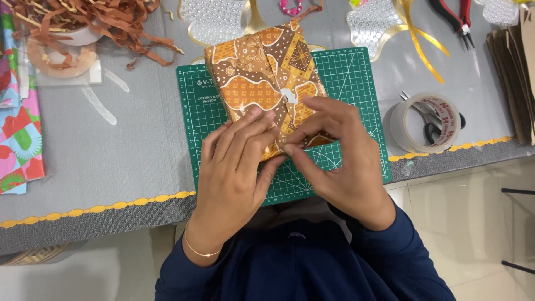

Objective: Wrapping a small box with patterned paper, securing it with tape, and finishing it with a yellow ribbon.

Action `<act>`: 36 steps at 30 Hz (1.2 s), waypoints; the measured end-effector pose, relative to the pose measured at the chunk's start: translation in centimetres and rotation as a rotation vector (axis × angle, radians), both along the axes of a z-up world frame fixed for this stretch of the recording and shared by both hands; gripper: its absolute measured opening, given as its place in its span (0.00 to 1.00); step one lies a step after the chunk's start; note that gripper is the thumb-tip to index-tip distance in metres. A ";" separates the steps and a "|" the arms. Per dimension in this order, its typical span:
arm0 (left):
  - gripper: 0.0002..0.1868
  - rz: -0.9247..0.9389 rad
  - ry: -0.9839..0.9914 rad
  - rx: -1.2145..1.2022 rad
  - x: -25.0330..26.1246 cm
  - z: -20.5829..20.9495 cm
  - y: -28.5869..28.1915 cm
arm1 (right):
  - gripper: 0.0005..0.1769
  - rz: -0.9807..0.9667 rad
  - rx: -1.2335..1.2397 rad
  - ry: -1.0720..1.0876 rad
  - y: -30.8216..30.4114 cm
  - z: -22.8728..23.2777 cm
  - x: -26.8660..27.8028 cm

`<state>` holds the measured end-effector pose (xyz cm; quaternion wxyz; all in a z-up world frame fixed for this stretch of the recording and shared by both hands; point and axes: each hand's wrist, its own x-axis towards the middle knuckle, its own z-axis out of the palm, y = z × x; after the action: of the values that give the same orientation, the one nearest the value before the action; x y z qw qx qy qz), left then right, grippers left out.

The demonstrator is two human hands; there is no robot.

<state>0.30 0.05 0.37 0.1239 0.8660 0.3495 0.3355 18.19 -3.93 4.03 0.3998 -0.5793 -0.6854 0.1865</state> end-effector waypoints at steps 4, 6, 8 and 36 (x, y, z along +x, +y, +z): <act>0.11 0.017 -0.044 0.026 0.3 -0.2 0.0 | 0.19 0.051 -0.090 -0.105 1.4 2.2 0.1; 0.08 0.045 -0.079 0.059 0.5 -0.1 0.0 | 0.16 0.116 -0.157 -0.163 2.1 3.0 0.5; 0.08 0.042 -0.090 0.045 0.5 -0.2 -0.1 | 0.14 0.136 -0.180 -0.165 2.7 2.9 0.5; 0.44 -0.028 -0.510 -0.563 -0.8 -1.9 -0.4 | 0.32 0.054 -0.080 0.413 3.4 -1.7 3.8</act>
<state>-0.51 -0.33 -1.50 0.4445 0.6916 0.3740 0.4292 21.96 -0.51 2.34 0.5033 -0.5254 -0.5963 0.3392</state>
